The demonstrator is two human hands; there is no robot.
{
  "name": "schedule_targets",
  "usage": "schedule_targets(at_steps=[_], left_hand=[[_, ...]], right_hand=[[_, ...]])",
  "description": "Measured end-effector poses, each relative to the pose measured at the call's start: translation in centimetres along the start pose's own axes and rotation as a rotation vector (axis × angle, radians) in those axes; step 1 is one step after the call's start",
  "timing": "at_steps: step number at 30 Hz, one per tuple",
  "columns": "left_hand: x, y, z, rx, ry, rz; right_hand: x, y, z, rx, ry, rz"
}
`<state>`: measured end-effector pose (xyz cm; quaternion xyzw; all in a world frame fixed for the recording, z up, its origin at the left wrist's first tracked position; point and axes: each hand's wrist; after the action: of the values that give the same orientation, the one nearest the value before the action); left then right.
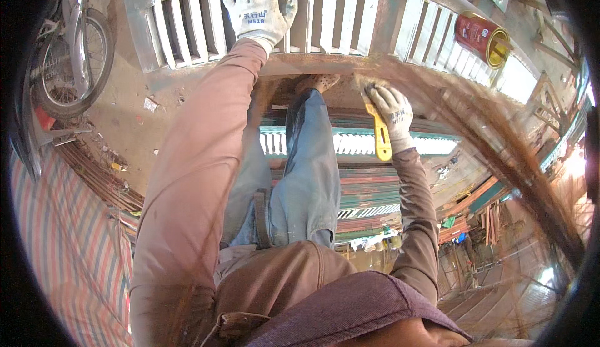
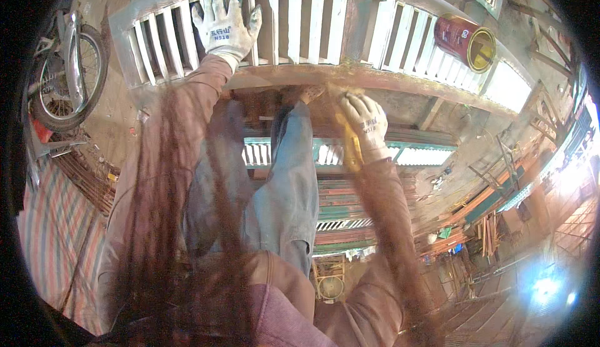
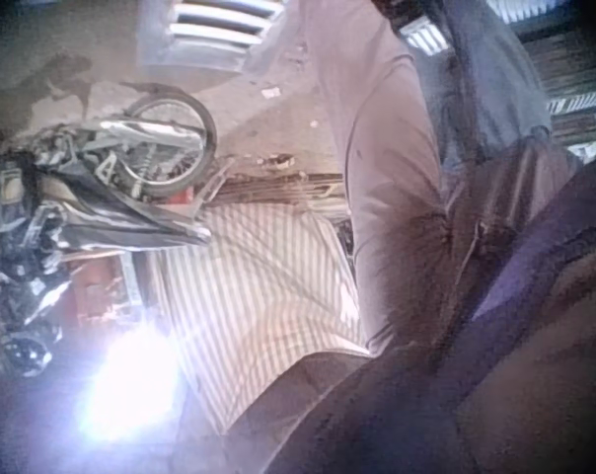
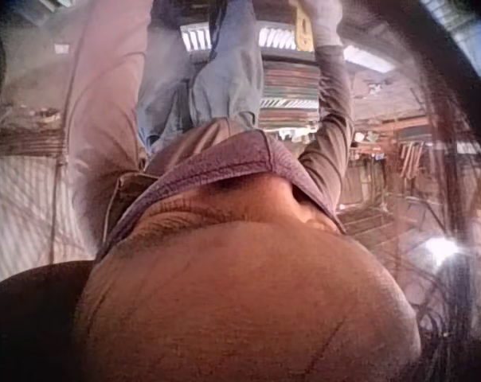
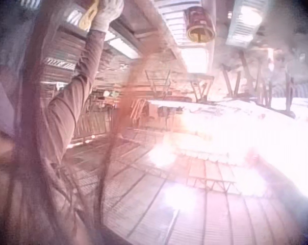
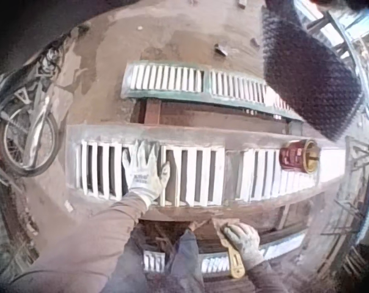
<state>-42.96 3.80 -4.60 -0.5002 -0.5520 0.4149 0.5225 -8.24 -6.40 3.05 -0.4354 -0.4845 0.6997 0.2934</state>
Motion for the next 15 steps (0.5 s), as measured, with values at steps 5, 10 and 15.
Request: schedule_targets(at_steps=[5, 10, 15], left_hand=[[-0.2, -0.4, 0.0, 0.014, -0.026, 0.081], [0.6, -0.2, -0.6, -0.048, -0.033, 0.080], [-1.0, -0.5, 0.7, 0.127, -0.064, 0.160]], right_hand=[[-1.0, -4.1, -0.9, 0.057, -0.066, -0.009], [6.3, -9.6, -7.4, -0.096, -0.324, 0.046], [18.5, -10.7, -11.2, -0.009, -0.724, 0.042]])
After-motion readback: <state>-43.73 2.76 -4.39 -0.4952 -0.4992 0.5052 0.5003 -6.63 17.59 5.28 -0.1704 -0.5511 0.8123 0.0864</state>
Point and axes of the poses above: each hand's wrist, its own x-axis towards the middle knuckle, its own y-axis out of the palm, z = x × y, and after that the axes turned 8 degrees about y, right-handed
